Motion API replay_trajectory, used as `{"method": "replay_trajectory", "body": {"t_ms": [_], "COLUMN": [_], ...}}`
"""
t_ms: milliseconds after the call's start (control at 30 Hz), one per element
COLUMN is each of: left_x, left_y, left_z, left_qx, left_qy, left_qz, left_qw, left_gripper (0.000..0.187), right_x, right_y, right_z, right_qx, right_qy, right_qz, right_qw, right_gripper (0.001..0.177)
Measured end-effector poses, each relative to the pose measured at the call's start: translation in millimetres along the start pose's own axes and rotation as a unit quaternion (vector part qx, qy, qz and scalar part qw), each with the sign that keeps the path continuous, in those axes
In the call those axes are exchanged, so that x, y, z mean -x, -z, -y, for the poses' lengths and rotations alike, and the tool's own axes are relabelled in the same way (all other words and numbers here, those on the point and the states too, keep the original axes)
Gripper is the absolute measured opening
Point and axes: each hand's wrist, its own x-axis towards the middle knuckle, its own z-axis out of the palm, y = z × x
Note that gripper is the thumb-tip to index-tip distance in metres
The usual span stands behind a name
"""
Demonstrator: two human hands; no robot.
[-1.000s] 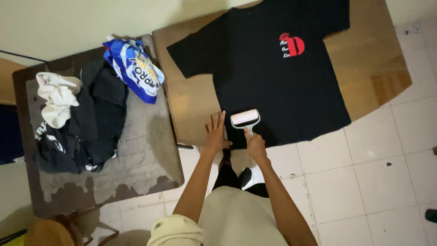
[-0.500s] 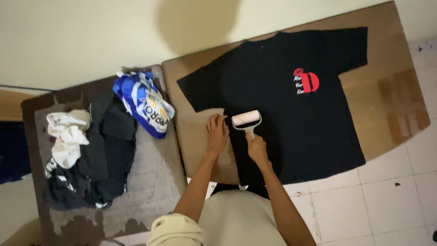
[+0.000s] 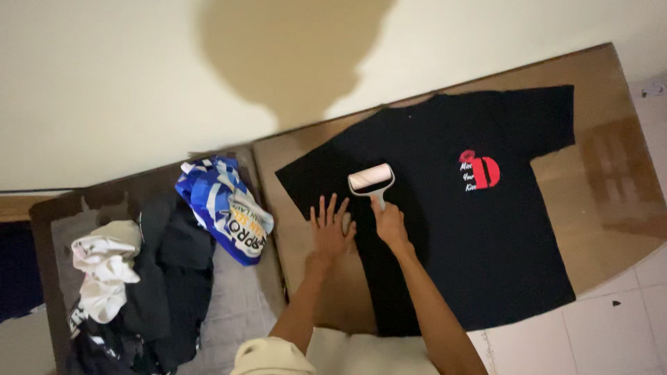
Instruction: The person cleans a black t-shirt with a lint roller, folds the shirt on a table, and then places it inside a wooden wardrobe.
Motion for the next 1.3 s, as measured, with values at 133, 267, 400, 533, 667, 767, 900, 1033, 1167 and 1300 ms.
{"method": "replay_trajectory", "body": {"t_ms": [133,267,400,533,667,767,900,1033,1167,1300], "left_x": [-1.1,0.1,-1.8,0.4,-1.6,-1.6,-9.0,-16.8,-31.7,-49.5], "left_y": [-10.9,-19.4,-24.4,-24.7,-21.2,-13.4,-3.6,0.7,7.5,15.1], "left_z": [2.4,2.7,9.4,8.2,7.7,8.4,28.7,37.3,31.5,28.9], "left_qx": [-0.041,-0.082,-0.085,-0.071,-0.047,-0.058,-0.057,-0.044,-0.004,0.049], "left_qy": [-0.002,0.035,0.015,0.041,0.039,0.034,-0.022,-0.005,0.056,0.038], "left_qz": [-0.057,-0.017,-0.041,0.005,-0.01,-0.004,-0.017,-0.016,0.04,-0.015], "left_qw": [0.998,0.996,0.995,0.997,0.998,0.998,0.998,0.999,0.998,0.998], "left_gripper": [0.055,0.052,0.052,0.054,0.052,0.051,0.048,0.039,0.041,0.056], "right_x": [-28.1,-59.9,-99.1,-129.2,-140.6,-122.1,-82.4,-36.8,5.8,28.7], "right_y": [-4.3,-18.4,-32.7,-41.0,-24.2,-0.8,22.3,24.6,9.6,0.2], "right_z": [23.1,33.6,37.6,37.3,55.7,67.1,60.2,12.4,-21.7,-21.4], "right_qx": [-0.016,-0.034,-0.029,0.044,0.002,-0.084,-0.162,-0.086,0.015,0.013], "right_qy": [0.0,0.043,0.057,0.126,0.119,0.058,0.007,-0.005,0.014,-0.044], "right_qz": [0.005,-0.009,-0.016,-0.046,-0.027,0.024,0.049,0.04,0.005,0.012], "right_qw": [1.0,0.998,0.998,0.99,0.992,0.994,0.986,0.996,1.0,0.999], "right_gripper": [0.055,0.051,0.052,0.055,0.062,0.065,0.065,0.059,0.057,0.056]}}
